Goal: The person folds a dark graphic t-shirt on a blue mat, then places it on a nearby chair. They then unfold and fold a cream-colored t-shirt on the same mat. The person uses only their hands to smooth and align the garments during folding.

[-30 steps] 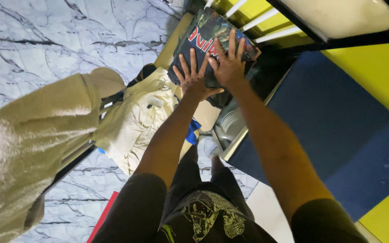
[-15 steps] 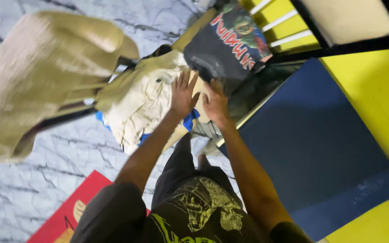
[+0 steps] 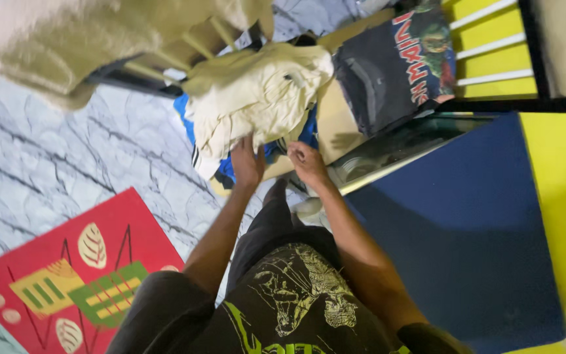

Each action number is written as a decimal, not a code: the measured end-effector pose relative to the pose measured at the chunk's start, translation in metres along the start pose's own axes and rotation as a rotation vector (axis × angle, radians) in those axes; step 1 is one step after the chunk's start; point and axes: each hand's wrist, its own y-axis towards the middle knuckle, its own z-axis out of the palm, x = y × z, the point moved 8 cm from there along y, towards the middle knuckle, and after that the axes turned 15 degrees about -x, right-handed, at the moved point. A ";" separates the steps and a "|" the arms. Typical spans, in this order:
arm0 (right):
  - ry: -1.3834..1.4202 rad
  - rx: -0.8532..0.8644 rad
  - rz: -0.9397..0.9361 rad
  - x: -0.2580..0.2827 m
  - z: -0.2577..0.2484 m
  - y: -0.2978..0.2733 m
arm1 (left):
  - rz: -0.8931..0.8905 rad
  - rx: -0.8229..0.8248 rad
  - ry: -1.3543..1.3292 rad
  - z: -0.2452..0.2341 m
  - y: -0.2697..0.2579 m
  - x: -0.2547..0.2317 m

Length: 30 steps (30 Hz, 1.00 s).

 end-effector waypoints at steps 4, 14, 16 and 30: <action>0.001 0.039 -0.012 0.012 0.012 0.002 | -0.169 0.032 -0.014 0.023 0.031 0.042; 0.075 0.122 0.004 0.038 0.042 -0.007 | -0.075 0.012 0.182 0.057 0.090 0.094; 0.133 0.131 0.003 0.033 0.042 -0.006 | -0.092 -0.026 0.107 0.042 0.093 0.084; -0.395 -0.295 -0.582 0.110 0.008 0.000 | 0.116 -0.143 -0.470 -0.132 0.018 -0.114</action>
